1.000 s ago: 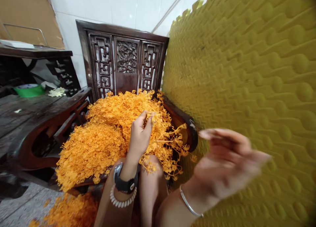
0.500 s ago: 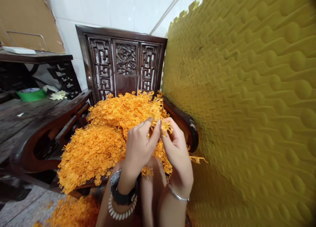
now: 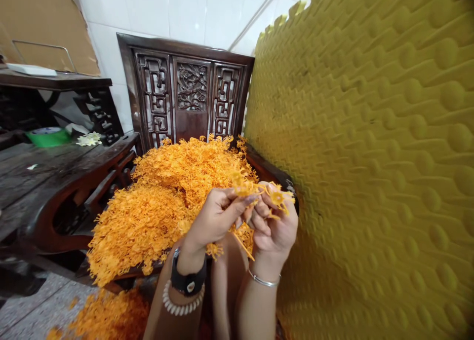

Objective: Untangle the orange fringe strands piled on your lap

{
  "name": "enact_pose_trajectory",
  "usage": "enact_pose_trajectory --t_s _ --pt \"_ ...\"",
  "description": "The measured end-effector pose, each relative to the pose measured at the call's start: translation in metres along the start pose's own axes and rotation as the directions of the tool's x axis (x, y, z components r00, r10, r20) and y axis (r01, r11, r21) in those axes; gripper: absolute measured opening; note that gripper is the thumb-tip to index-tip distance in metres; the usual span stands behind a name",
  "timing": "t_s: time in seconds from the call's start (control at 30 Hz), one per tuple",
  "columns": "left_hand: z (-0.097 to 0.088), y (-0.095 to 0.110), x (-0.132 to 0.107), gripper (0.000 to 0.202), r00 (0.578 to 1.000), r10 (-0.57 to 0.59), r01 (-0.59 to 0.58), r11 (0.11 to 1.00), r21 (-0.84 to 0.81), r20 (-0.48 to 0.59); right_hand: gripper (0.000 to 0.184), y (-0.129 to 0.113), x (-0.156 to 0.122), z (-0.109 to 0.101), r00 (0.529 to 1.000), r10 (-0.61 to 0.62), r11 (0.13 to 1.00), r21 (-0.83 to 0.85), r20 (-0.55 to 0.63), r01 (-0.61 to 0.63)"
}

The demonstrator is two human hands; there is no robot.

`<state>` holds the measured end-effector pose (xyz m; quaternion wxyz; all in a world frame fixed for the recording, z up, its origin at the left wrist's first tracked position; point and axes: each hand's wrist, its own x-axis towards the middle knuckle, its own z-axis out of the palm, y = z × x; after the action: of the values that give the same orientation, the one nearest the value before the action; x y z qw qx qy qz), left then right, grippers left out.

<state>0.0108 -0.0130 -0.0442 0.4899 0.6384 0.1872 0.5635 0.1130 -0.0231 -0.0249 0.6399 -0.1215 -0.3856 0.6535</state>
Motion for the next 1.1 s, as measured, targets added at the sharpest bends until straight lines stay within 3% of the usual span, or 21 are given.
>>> enact_pose_trajectory --t_s 0.17,0.27,0.33,0.57,0.7,0.83,0.97,1.1 --pt "0.001 -0.015 0.004 0.035 0.998 0.041 -0.055 0.941 -0.335 -0.05 0.026 0.005 0.001 0.006 0.997 -0.019 0.985 0.173 0.078 0.005" --pt "0.0 -0.01 0.006 0.038 0.982 0.087 -0.168 0.805 -0.569 -0.166 0.03 0.002 0.004 0.003 0.992 -0.093 0.957 0.284 0.088 0.065" --pt "-0.002 -0.004 0.007 0.041 0.966 0.094 -0.227 0.75 -0.621 -0.241 0.033 -0.003 0.006 -0.002 0.985 -0.17 0.939 0.31 0.035 0.151" --pt "0.001 0.001 0.006 0.026 0.953 0.142 -0.197 0.962 -0.189 -0.269 0.034 -0.004 0.006 -0.002 0.966 -0.242 0.97 -0.048 -0.084 0.239" --pt "0.008 0.004 0.004 0.026 0.936 0.204 -0.182 0.978 0.102 -0.287 0.041 0.003 0.003 0.002 0.944 -0.309 0.944 -0.16 -0.118 0.289" --pt "0.009 0.006 0.003 0.026 0.913 0.278 -0.256 0.96 0.112 -0.298 0.04 0.006 0.004 0.0 0.929 -0.345 0.921 -0.24 -0.131 0.308" --pt "0.003 0.003 0.0 0.011 0.918 0.274 -0.272 0.961 0.049 -0.287 0.037 0.008 0.006 -0.001 0.907 -0.404 0.875 -0.341 -0.122 0.344" --pt "0.001 0.0 -0.006 0.033 0.93 0.285 -0.279 0.958 0.06 -0.233 0.038 0.012 0.004 0.002 0.876 -0.474 0.796 -0.47 -0.092 0.381"
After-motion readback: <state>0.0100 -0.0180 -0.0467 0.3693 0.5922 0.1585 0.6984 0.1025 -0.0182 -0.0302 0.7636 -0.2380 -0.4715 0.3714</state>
